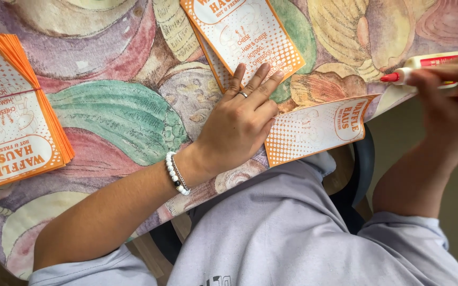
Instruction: Applying glue to paper bag templates and folding them into finished bags.
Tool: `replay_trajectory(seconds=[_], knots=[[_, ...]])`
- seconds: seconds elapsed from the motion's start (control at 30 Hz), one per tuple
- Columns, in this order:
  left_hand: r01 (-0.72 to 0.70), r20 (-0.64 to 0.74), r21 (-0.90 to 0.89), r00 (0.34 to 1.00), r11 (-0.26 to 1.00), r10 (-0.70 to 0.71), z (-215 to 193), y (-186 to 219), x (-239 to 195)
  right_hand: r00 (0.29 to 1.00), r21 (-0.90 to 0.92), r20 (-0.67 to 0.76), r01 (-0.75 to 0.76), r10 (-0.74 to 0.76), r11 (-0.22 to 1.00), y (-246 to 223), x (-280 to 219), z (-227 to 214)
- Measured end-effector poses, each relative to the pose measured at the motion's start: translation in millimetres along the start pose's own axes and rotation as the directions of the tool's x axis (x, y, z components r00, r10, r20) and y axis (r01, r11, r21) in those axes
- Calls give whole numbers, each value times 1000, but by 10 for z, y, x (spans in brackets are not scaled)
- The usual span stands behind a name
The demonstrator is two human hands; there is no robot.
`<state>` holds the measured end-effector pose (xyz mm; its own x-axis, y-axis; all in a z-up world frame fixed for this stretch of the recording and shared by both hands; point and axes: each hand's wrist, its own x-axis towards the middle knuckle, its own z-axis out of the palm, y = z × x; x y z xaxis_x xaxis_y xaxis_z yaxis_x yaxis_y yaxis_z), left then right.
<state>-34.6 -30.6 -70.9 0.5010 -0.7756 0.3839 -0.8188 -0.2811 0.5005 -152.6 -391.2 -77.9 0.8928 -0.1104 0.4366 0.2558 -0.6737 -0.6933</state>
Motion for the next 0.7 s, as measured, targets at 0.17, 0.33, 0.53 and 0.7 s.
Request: replay_trajectory(seconds=[0.17, 0.33, 0.53, 0.7], knots=[[-21, -47, -152, 999, 988, 14, -98, 31, 8, 735, -10, -375, -612, 565, 791, 292, -510, -351], [77, -196, -417, 965, 906, -172, -174, 137, 88, 812, 2, -48, -583, 582, 813, -162, -636, -16], [142, -277, -696, 851, 704, -445, -101, 259, 258, 880, 689, -107, -271, 463, 672, -746, -354, 866], [166, -311, -635, 839, 754, -447, -169, 235, 256, 773, 581, -522, 14, 359, 814, -880, 181, 806]])
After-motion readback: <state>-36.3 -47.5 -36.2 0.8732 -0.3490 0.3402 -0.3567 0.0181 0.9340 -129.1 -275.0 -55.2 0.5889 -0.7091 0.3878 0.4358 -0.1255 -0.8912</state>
